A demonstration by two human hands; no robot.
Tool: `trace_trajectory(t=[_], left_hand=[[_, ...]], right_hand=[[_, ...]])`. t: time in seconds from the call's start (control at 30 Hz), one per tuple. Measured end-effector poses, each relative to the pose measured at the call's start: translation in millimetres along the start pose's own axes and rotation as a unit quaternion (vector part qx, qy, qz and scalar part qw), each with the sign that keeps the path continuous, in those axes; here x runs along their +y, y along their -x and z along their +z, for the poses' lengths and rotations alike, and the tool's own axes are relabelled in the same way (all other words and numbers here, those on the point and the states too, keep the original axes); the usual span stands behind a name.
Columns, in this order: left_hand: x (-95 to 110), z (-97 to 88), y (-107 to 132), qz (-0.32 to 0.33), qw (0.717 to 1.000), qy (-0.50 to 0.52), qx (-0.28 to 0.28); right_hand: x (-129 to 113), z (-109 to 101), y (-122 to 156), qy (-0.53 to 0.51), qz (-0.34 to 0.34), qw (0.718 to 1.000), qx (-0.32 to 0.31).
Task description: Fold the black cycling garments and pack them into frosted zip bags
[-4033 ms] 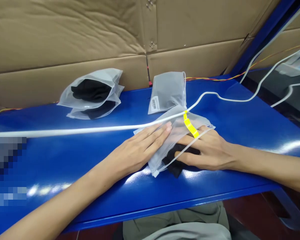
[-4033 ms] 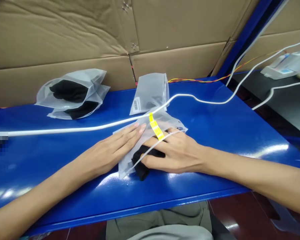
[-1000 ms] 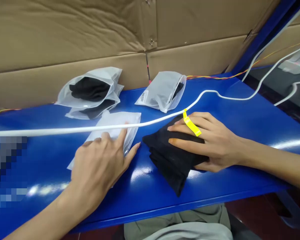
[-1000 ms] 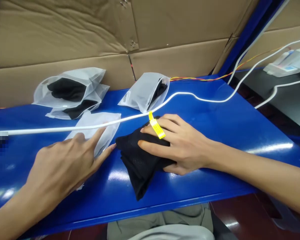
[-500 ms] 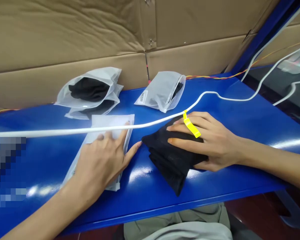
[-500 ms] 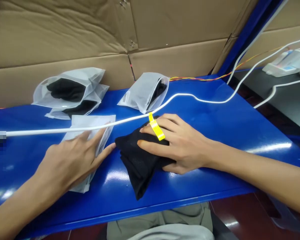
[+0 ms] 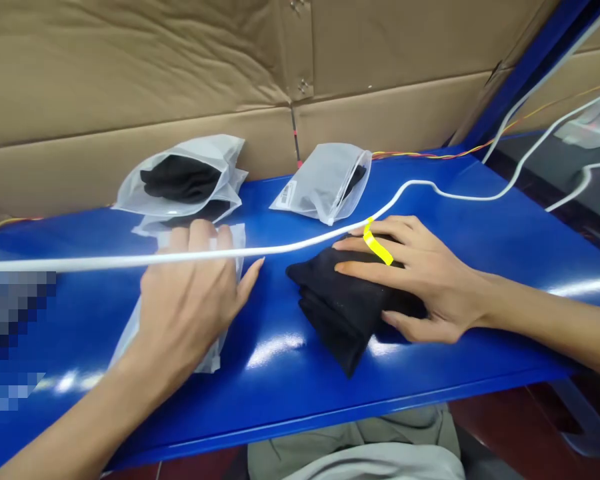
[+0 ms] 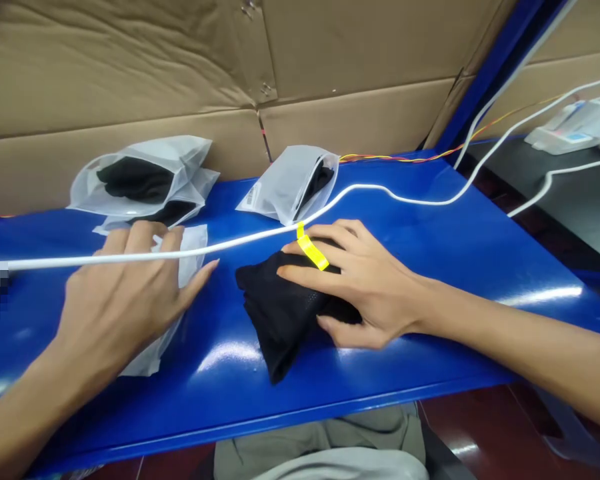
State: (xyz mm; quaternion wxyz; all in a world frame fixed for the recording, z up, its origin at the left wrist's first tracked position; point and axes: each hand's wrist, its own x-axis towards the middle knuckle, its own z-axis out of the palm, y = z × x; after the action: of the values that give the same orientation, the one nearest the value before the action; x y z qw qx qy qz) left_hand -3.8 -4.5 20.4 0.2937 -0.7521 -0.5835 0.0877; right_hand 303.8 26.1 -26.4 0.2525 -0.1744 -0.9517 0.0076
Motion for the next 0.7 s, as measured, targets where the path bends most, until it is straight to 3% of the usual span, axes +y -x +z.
trace_trajectory(t=[0.1, 0.17, 0.27, 0.33, 0.47, 0.57, 0.7], left_hand=[[9.0, -3.9, 5.8, 0.092, 0.982, 0.102, 0.126], [14.2, -4.9, 8.8, 0.196, 0.939, 0.211, 0.188], [19.5, -3.4, 10.1, 0.334, 0.858, 0.322, 0.218], [21.6, -0.9, 8.9, 0.384, 0.830, 0.340, 0.221], [23.0, 5.5, 5.6, 0.375, 0.845, 0.330, 0.192], [22.8, 10.3, 3.2, 0.362, 0.862, 0.314, 0.166], [22.5, 14.8, 0.1, 0.287, 0.898, 0.264, 0.203]], right_hand=[[-2.9, 2.7, -1.6, 0.060, 0.037, 0.997, 0.027], [-5.2, 3.7, -2.6, 0.090, 0.068, 0.993, 0.043], [-4.8, 1.8, -1.8, 0.091, 0.100, 0.989, 0.055], [-2.2, -0.7, 0.5, 0.062, 0.098, 0.992, 0.055], [1.8, -2.4, 4.3, -0.022, 0.085, 0.995, 0.052], [0.2, -0.5, 2.8, -0.010, 0.117, 0.991, 0.059], [-0.7, -1.4, -1.8, 0.026, 0.167, 0.984, 0.062]])
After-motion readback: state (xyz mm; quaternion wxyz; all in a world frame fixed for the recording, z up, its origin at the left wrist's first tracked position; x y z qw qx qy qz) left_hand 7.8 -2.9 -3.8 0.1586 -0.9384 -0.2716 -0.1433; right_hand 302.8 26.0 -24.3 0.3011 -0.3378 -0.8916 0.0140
